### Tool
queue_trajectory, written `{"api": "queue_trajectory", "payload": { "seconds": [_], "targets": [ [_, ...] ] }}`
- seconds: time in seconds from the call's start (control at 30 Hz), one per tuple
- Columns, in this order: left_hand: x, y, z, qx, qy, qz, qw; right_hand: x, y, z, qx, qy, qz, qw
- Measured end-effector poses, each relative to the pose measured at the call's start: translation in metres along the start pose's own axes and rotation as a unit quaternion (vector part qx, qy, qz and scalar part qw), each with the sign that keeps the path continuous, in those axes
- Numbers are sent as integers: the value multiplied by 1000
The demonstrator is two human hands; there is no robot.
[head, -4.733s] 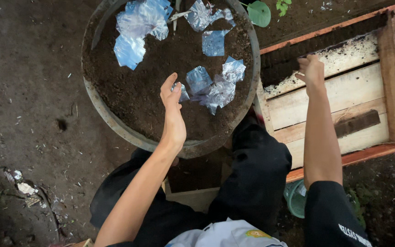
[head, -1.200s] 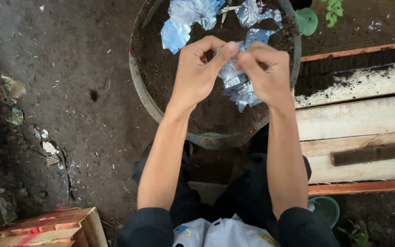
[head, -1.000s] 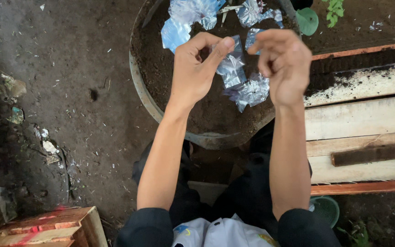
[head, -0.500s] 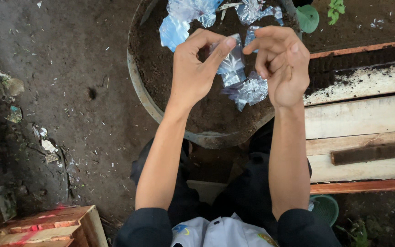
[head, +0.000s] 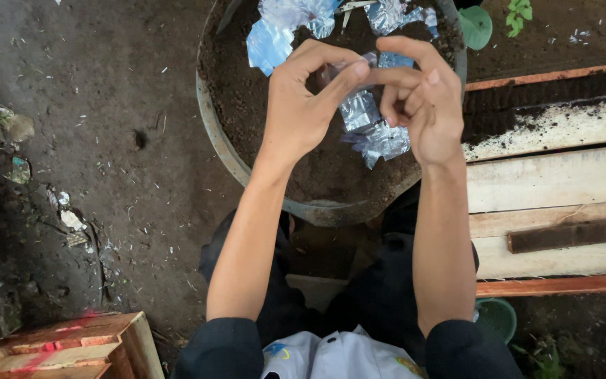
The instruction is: The person opens small plastic bags containing seeds and pours them into a wooden planter box filled with soil. The person repeatedly picks up bags from a large basin, opens them, and empties the contents into the planter.
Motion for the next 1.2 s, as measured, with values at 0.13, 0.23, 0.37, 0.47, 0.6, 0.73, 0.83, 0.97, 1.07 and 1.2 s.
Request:
{"api": "queue_trajectory", "payload": {
  "seconds": [0.13,0.23,0.37,0.47,0.6,0.73,0.83,0.97,1.07,1.2],
  "targets": [
    [2,-3,0,11,-2,-6,1000,0,7,0,33,-16,-36,999],
    [3,-4,0,14,7,-23,1000,1,13,0,80,-14,-57,995],
    [2,-4,0,4,16,-10,1000,4,12,0,109,-43,-59,991],
    [0,-5,0,-6,12,7,1000,5,10,0,108,-49,-47,992],
    [0,-6,-1,-21,28,9,999,4,12,-1,101,-56,-39,993],
    [0,-3,-1,-18,22,4,1000,5,12,0,106,-49,-28,993],
    [0,-1,-2,5,20,7,1000,3,14,0,94,-59,-28,993],
    [0,-4,-2,-13,27,-1,1000,2,15,1,92,-69,-44,992],
    [0,-4,-1,-22,23,-4,999,1,19,2,94,-76,-53,991],
    [1,-4,-1,-6,-5,-23,1000,-4,29,2,110,-102,-125,981]
  ]
}}
Point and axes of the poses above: each hand's wrist, its own z-axis away from the middle knuckle, its own x-axis out of the palm, y = z × x, the point moved 1 cm from there along -z, towards the middle knuckle, and after that the axes turned 14 degrees about y, right-handed, at the moved point
